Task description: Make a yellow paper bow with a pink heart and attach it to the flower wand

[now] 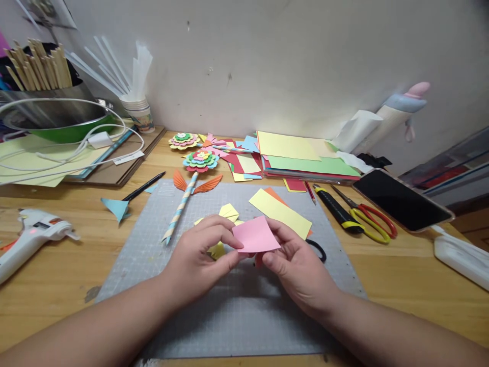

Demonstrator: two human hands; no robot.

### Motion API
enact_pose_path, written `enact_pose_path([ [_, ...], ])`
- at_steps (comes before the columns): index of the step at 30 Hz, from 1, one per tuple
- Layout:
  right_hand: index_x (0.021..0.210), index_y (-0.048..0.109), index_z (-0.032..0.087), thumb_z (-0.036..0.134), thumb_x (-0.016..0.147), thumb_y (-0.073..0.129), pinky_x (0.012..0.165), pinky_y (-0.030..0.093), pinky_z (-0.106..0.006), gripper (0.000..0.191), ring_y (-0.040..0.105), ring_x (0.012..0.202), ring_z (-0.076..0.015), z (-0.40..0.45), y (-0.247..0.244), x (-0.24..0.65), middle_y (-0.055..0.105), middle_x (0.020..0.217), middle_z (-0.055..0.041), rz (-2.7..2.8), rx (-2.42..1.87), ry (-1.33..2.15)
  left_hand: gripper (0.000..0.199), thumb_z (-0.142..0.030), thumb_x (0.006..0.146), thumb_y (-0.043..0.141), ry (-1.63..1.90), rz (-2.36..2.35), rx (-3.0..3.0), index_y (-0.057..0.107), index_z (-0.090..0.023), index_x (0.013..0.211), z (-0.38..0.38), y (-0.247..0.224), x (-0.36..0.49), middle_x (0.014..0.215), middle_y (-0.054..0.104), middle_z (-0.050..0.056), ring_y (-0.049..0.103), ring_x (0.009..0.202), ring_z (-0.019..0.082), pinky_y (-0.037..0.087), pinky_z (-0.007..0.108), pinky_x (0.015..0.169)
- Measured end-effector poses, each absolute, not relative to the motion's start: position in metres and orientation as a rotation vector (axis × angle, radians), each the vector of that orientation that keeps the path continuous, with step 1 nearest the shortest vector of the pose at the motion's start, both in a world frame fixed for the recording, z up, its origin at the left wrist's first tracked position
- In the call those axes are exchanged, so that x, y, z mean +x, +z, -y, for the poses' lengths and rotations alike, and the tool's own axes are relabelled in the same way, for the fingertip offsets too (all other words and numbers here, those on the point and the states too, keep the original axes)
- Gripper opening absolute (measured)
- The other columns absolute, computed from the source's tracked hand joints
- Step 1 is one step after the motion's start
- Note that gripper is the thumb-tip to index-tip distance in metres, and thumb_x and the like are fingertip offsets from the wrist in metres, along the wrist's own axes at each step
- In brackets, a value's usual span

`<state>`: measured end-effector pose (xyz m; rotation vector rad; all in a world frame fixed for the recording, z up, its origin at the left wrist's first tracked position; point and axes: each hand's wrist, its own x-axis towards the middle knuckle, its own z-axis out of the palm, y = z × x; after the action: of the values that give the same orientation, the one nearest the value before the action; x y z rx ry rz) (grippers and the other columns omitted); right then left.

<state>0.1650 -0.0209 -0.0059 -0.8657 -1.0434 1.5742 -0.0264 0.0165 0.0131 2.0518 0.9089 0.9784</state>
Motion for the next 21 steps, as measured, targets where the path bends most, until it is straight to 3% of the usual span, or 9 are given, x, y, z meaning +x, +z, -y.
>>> enact_pose_path([
  [5, 0.115, 0.057, 0.028, 0.037, 0.074, 0.076, 0.070, 0.055, -0.028, 0.046, 0.065, 0.083, -0.0154, 0.0203, -0.0095, 0.1673, 0.066, 0.108, -0.0045, 1.097, -0.883, 1.553, 0.007, -0.015, 0.081, 0.062, 0.899, -0.844, 2.066, 0.059, -0.019, 0.076, -0.0146, 0.0158, -0.0271, 0.089, 0.063, 0.006, 0.060, 0.087, 0.018, 0.046, 0.032, 0.078],
  [11, 0.095, 0.061, 0.021, 0.032, 0.081, 0.069, 0.063, 0.054, -0.025, 0.020, 0.062, 0.064, -0.0105, 0.0211, -0.0034, 0.1664, 0.067, 0.080, -0.0008, 1.055, -0.937, 1.579, 0.009, -0.014, 0.082, 0.059, 0.857, -0.841, 2.086, 0.057, -0.019, 0.074, -0.0151, 0.0154, -0.0247, 0.085, 0.062, 0.005, 0.059, 0.084, 0.017, 0.046, 0.031, 0.075],
  [17, 0.090, 0.060, 0.019, 0.031, 0.080, 0.070, 0.061, 0.055, -0.026, 0.019, 0.069, 0.071, -0.0147, 0.0196, -0.0028, 0.1647, 0.073, 0.081, -0.0043, 0.980, -0.993, 1.638, 0.013, -0.024, 0.085, 0.059, 0.840, -0.903, 1.977, 0.054, -0.020, 0.073, -0.0156, 0.0113, -0.0233, 0.078, 0.062, 0.004, 0.058, 0.077, 0.017, 0.045, 0.031, 0.070],
  [21, 0.089, 0.061, 0.019, 0.028, 0.079, 0.072, 0.064, 0.057, -0.026, 0.018, 0.072, 0.074, -0.0154, 0.0193, -0.0037, 0.1649, 0.075, 0.085, -0.0042, 0.948, -0.991, 1.647, 0.015, -0.028, 0.082, 0.063, 0.883, -1.022, 1.737, 0.052, -0.021, 0.088, -0.0136, 0.0096, -0.0222, 0.081, 0.060, 0.002, 0.059, 0.077, 0.016, 0.047, 0.030, 0.069],
])
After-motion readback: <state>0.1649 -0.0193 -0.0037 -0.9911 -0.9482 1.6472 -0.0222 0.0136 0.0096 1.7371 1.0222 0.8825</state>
